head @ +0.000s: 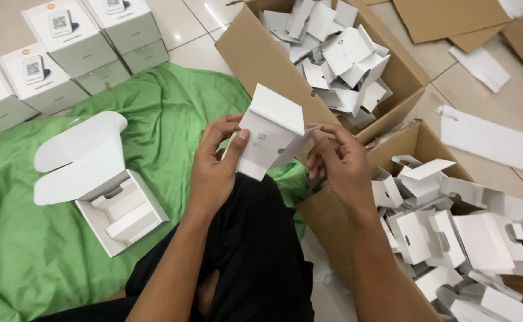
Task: The person packages warranty leaflets and electronic devices into white product boxes.
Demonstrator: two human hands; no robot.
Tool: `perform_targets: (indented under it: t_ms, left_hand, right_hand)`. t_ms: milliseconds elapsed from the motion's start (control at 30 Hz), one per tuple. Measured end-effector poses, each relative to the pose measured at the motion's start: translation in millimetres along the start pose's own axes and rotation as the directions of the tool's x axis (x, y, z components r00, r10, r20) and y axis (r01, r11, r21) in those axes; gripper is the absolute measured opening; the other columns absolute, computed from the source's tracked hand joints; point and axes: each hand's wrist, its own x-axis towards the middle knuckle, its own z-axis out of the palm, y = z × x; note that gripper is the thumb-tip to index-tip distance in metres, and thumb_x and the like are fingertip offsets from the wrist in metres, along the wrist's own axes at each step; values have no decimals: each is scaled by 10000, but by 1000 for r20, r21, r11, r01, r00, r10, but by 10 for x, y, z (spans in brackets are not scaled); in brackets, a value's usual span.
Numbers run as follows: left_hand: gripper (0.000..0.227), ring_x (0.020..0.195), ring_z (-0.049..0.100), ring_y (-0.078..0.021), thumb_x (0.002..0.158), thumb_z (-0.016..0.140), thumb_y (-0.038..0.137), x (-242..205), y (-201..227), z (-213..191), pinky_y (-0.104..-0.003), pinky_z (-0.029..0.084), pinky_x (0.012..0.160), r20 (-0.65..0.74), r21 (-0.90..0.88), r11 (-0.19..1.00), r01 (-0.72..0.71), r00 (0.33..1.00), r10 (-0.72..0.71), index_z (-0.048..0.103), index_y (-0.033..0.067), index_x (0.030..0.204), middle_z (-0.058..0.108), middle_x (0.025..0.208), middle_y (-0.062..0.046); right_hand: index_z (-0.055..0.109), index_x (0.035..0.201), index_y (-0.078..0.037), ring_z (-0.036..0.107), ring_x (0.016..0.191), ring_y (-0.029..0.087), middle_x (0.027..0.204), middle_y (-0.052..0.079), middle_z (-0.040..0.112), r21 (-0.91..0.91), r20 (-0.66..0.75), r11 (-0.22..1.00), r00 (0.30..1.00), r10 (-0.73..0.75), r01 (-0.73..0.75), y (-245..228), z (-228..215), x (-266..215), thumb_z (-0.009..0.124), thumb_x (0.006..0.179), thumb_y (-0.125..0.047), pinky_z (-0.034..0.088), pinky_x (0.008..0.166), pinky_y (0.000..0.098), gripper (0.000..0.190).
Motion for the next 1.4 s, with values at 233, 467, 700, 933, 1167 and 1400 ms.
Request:
perform_targets:
  t_ms: [233, 467, 700, 933, 1167, 1400]
  left_hand:
    - [246, 1190, 625, -186, 983, 688, 265, -337, 346, -818, -301, 499, 998, -63, 146, 989, -37, 997, 46, 696, 35, 1068, 656, 1267, -61]
    - [282, 1099, 676, -180, 925, 709, 307, -865, 654, -1709, -321, 511, 934, -163, 449, 887, 102, 986, -31, 761, 73, 1073, 681, 1195, -36]
    - [327, 1078, 700, -203, 897, 726, 329, -1329, 509, -2471, -337, 532, 906, -268, 476, 859, 188, 962, -63, 756, 65, 1088, 701, 1178, -39]
    - [334, 1056, 705, -217, 909, 704, 362, -1522, 303, -2839, -351, 534, 907, -328, 466, 855, 227, 942, -71, 768, 79, 1075, 716, 1151, -52]
    - [373, 1002, 705, -218, 897, 691, 439, -1560, 62, -2940, -359, 552, 853, -285, 414, 851, 324, 934, -216, 794, 110, 1041, 706, 1106, -59]
    - [654, 1166, 668, -253, 864, 734, 484, -1653, -81, -2976, -398, 561, 924, -293, 382, 871, 309, 934, -203, 564, 171, 1413, 648, 1342, -83]
  right_hand:
    - [582, 1487, -51, 613, 1105, 136, 1248, 106, 617, -69, 87, 926, 927, -366, 372, -135, 609, -39, 544, 1116, -369, 505, 937, 257, 490]
    - [534, 1495, -57, 600, 1335, 222, 1442, 115, 637, -20, 522, 897, 770, -367, 441, -258, 1616, -245, 674, 1018, -300, 480, 1065, 366, 553]
    - [444, 1527, -46, 524, 1369, 225, 1490, 98, 562, 139, 753, 957, 601, -269, 254, -44, 2493, -351, 665, 993, -244, 443, 1016, 345, 611]
    - [389, 1586, -48, 522, 1343, 275, 1413, 180, 551, 252, 854, 958, 497, -152, -139, 417, 2950, -339, 675, 1009, -285, 449, 1119, 412, 686]
    - [374, 1568, -72, 523, 1287, 251, 1397, 134, 551, 138, 867, 979, 497, -47, -149, 610, 3043, -361, 678, 922, -276, 412, 1069, 402, 743]
    - [414, 1516, -71, 522, 1285, 224, 1350, 136, 611, 78, 724, 943, 668, 170, -324, 828, 3078, -327, 563, 984, -294, 363, 1111, 374, 596]
